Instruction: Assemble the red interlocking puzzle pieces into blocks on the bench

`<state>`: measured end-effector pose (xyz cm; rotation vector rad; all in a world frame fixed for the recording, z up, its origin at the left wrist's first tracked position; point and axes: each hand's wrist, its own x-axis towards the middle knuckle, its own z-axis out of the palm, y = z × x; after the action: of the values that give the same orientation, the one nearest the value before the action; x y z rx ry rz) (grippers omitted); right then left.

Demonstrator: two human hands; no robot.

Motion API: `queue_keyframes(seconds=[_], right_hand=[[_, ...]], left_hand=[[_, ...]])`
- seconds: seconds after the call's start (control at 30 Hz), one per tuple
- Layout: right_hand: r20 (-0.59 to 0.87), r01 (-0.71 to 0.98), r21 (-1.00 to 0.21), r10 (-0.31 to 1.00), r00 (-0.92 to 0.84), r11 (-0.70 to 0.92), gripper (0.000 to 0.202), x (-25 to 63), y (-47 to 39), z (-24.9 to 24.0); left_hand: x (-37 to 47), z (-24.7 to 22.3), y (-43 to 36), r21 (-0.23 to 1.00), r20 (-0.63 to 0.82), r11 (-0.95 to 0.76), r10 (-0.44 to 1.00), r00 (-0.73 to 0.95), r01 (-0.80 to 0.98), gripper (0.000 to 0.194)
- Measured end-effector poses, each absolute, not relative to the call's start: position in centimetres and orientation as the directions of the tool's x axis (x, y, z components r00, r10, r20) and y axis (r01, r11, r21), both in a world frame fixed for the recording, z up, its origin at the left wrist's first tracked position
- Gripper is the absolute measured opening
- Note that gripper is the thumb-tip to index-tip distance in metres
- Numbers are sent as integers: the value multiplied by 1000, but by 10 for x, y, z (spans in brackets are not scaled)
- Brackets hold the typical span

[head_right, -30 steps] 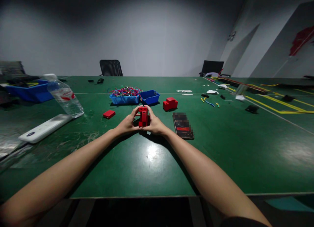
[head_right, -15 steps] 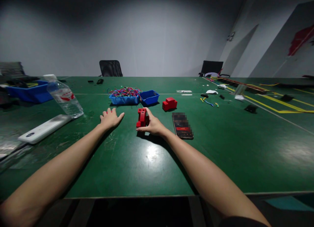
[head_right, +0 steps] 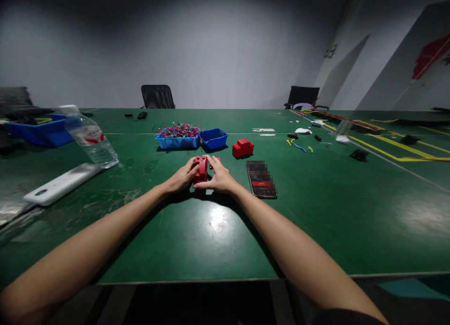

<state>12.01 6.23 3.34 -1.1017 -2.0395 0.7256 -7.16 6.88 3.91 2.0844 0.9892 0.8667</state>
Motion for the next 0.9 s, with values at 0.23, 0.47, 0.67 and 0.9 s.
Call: queue_keyframes(seconds=[0.23, 0.47, 0.67, 0.9], right_hand=[[279, 630, -586, 857, -433, 509, 106, 122, 57, 41], [203, 844, -302, 895, -398, 444, 61, 127, 48, 68], [201, 888, -214, 908, -369, 408, 29, 133, 47, 73], [327, 929, -306, 939, -103, 209, 53, 128, 56, 37]], left_hand=[[-69, 38, 67, 686, 391, -633, 737, 551, 360, 98], [-63, 37, 67, 626, 426, -614, 786, 448, 482, 93], [-63, 32, 71, 646, 386, -502, 865, 322, 575, 91], [-60, 31, 71, 610, 419, -541, 840, 344, 579, 90]])
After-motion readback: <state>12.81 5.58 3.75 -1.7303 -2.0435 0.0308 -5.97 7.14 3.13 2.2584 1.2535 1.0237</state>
